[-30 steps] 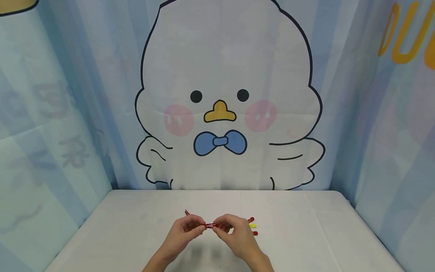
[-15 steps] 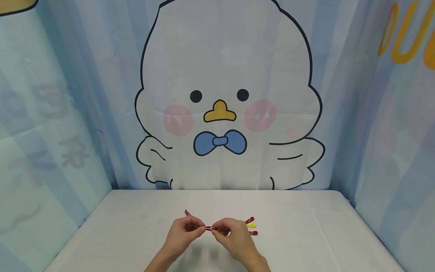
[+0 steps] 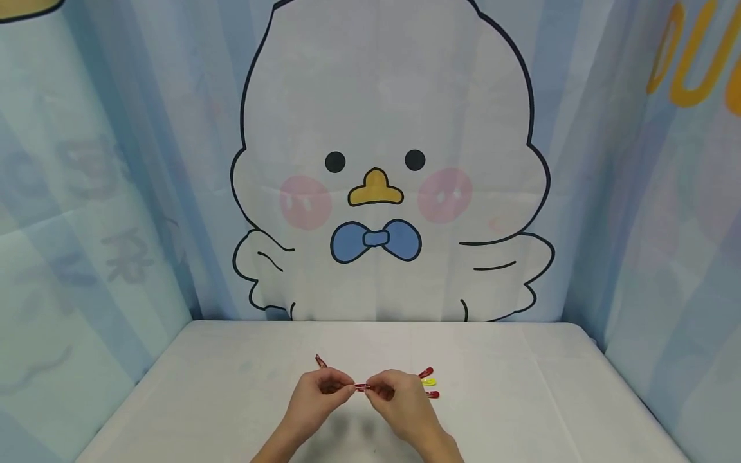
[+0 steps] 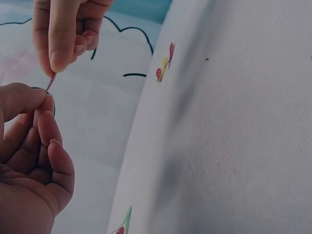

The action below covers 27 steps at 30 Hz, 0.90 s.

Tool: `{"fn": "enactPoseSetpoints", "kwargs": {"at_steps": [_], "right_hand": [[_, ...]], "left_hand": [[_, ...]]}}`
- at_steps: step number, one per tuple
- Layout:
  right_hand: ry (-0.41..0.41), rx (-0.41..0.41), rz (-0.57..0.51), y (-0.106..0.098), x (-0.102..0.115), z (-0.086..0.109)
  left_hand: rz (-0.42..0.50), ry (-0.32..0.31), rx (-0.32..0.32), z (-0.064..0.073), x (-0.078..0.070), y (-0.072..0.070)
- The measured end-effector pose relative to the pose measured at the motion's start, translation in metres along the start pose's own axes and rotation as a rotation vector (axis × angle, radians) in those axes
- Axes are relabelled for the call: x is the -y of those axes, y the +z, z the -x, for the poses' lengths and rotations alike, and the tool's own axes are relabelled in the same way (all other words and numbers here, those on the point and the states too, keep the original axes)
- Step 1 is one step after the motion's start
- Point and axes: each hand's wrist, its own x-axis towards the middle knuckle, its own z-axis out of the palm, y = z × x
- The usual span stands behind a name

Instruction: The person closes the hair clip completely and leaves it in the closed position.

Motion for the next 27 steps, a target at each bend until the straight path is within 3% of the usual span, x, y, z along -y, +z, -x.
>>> {"fn": "enactPoseSetpoints", "kwargs": {"at_steps": [4,9,20,27], "right_hand": [[-0.009,-0.007,0.02,-0.001,-0.001,0.0],[-0.014,-0.03,0.042,-0.002,-0.004,-0.001],[-0.08,-0.056,0.059,-0.006,-0.011,-0.005],[-0.054,-0.045,0.056,-0.012,-0.016,-0.008]], "left_hand": [[0.022,0.022,0.024,0.0,0.001,-0.002],[-0.031,0.039,0.01,-0.002,0.006,-0.006],[-0.037,0.033,0.016,-0.005,0.008,-0.017],[-0.061,0.022,0.018,-0.007,0.012,-0.026]]}}
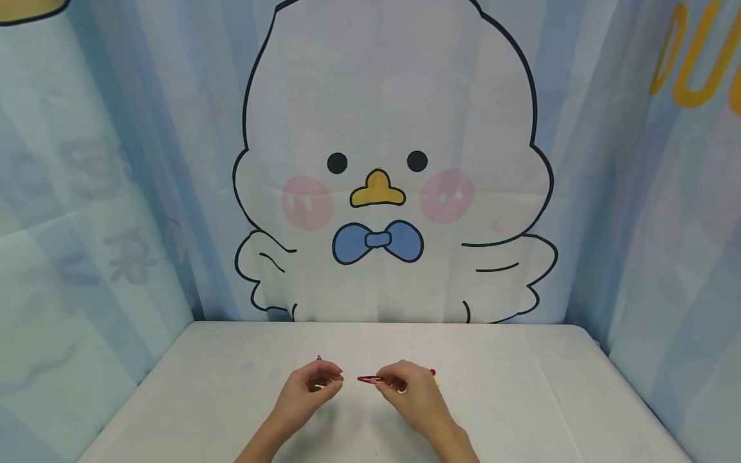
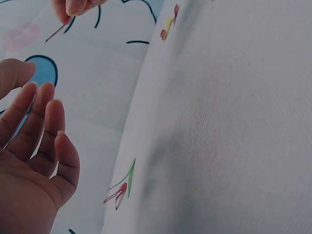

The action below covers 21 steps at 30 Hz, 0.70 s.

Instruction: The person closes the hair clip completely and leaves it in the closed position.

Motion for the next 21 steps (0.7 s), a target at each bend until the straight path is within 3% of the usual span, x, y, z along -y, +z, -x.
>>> {"fn": "enactPoseSetpoints", "kwargs": {"at_steps": [13,21], "right_hand": [[0.049,0.0,0.025,-0.014,-0.013,-0.008],[0.231,0.058,0.12,-0.029,-0.025,-0.015]], "left_hand": [[-0.073,0.018,-0.055,-0.01,0.031,-0.027],[-0.129,-0.014,-0.075,-0.019,0.04,-0.035]]}}
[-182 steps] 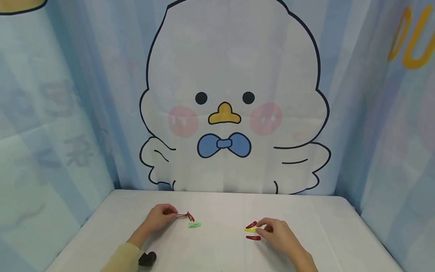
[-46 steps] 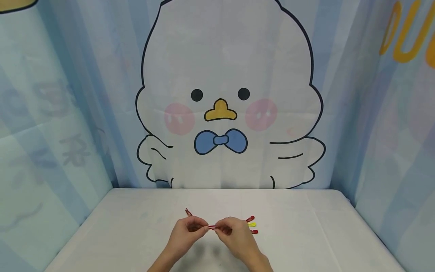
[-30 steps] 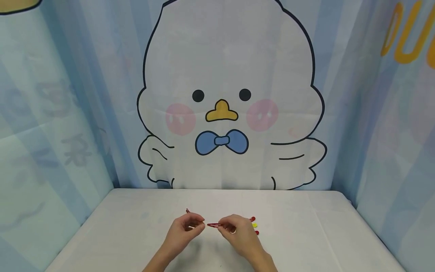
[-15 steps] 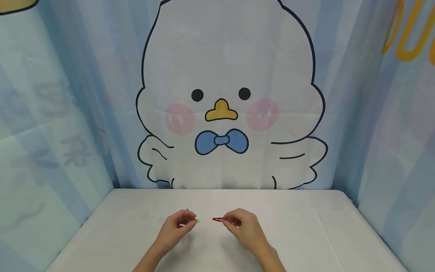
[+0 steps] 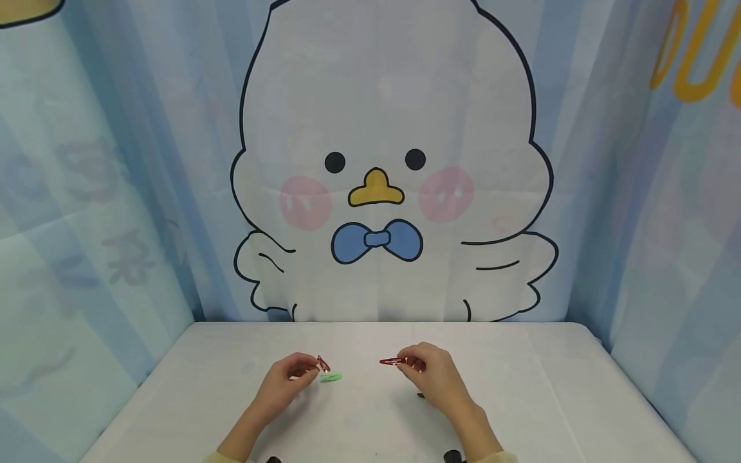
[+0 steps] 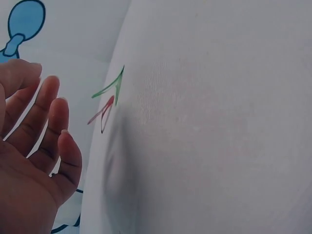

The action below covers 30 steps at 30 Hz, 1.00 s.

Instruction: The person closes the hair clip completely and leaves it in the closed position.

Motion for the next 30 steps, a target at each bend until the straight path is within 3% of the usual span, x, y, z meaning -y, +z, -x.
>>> {"fn": "enactPoseSetpoints", "kwargs": {"at_steps": [6,12,18,25,30], "right_hand": [[0.105,0.032,0.035,-0.013,-0.016,-0.005],[0.198,0.053,0.025,-0.017,-0.029,-0.008],[0.271,0.103,0.024,-0.018,-0.035,-0.009],[0.286,0.153,0.043,-0.019,-0.044,-0.012],[0.284,0.185,0.037,-0.019,-0.049,-0.016]], "left_hand": [[-0.054,-0.013,-0.002,-0.007,0.006,0.0],[-0.068,0.015,0.026,-0.011,0.012,-0.002],[-0.104,-0.026,0.123,-0.017,0.014,-0.006],[-0.188,0.034,0.241,-0.024,0.015,-0.009],[-0.259,0.056,0.286,-0.028,0.015,-0.007]]}}
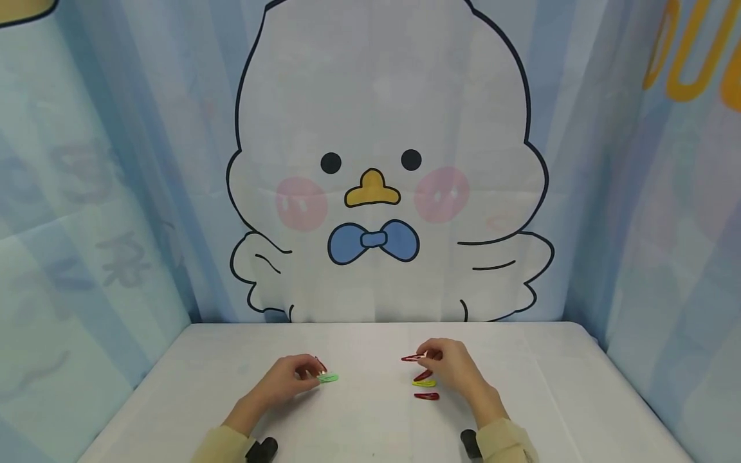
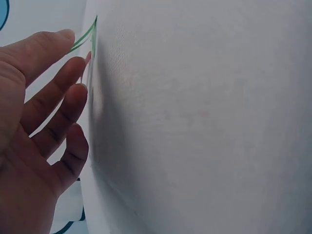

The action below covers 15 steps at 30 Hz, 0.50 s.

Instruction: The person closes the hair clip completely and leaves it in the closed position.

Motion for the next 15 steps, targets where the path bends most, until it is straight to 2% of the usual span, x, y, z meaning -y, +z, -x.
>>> {"fn": "enactPoseSetpoints", "kwargs": {"at_steps": [8,15], "right_hand": [[0.014,0.055,0.02,0.0,-0.003,-0.007],[0.047,0.08,0.055,0.003,-0.012,-0.013]], "left_hand": [[-0.06,-0.045,0.035,-0.004,-0.003,0.001],[-0.089,-0.027,0.033,-0.005,-0.005,0.003]]}}
